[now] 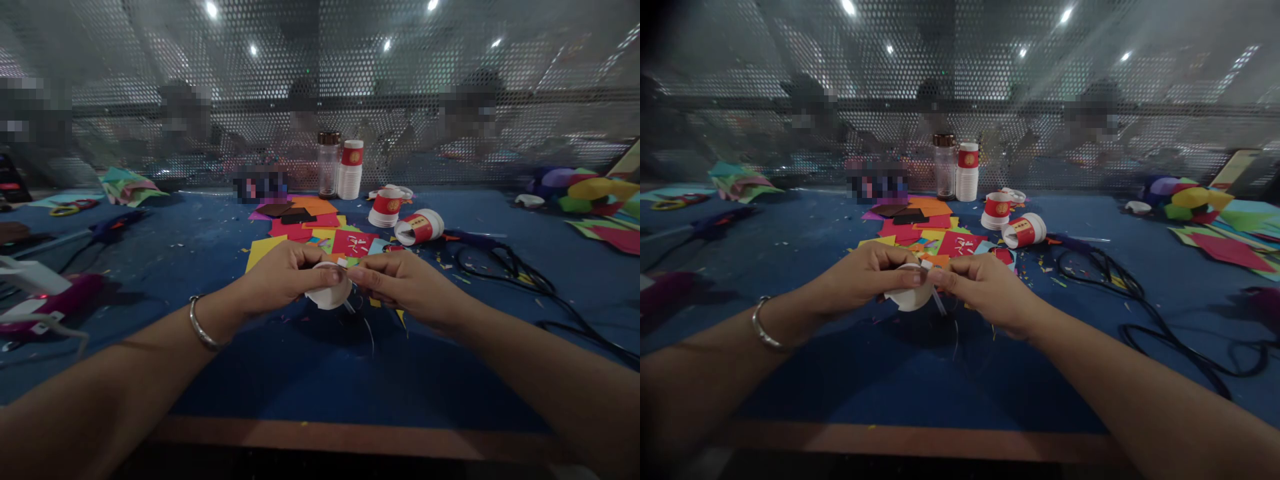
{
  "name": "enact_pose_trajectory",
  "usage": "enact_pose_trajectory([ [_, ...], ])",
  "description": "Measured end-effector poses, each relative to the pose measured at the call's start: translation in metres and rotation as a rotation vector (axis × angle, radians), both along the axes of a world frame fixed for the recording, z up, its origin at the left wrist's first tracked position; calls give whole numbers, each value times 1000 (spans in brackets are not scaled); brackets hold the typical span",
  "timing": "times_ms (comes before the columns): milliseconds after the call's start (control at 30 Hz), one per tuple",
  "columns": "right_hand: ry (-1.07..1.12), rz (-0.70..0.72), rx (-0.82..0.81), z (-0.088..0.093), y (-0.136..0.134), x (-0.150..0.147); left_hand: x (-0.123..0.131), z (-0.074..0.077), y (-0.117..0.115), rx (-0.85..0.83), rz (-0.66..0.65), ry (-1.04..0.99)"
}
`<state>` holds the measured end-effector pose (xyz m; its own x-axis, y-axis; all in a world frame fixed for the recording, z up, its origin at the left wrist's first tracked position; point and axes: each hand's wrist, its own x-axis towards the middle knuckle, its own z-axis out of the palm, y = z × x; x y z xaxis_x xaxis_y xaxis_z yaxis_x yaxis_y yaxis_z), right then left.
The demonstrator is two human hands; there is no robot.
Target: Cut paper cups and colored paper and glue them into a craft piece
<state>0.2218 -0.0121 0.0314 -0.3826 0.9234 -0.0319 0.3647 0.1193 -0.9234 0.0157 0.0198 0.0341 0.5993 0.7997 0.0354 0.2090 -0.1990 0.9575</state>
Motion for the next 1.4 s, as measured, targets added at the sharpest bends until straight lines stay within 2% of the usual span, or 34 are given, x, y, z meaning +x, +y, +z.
enact_pose_trajectory([
  [167,58,-54,20,2,2,1,-1,-4,3,-25,56,3],
  [333,18,-112,101,0,4,0,1,-11,5,-7,94,-119],
  [500,44,-92,146,-5,3,-3,6,-13,2,36,75,-164],
  [567,32,-89,189,-4,3,-2,6,-11,0,-40,38,-211],
  [767,37,-87,261,3,2,1,1,-3,-1,-454,-116,-354],
  [900,50,-69,283,4,1,1,-2,-1,0,-508,-169,-367],
  [1000,39,-98,323,4,0,1,-4,-2,1,-446,-193,-353],
  [1100,9,-149,366,5,0,3,-6,-6,6,-313,-223,-313],
  [1167,-11,-152,368,5,0,4,-6,-9,9,-218,-199,-302],
  [1300,6,-53,303,5,1,3,-5,-15,14,-45,-113,-293],
  [1400,17,-3,186,4,1,2,-5,-17,16,44,-77,-305],
])
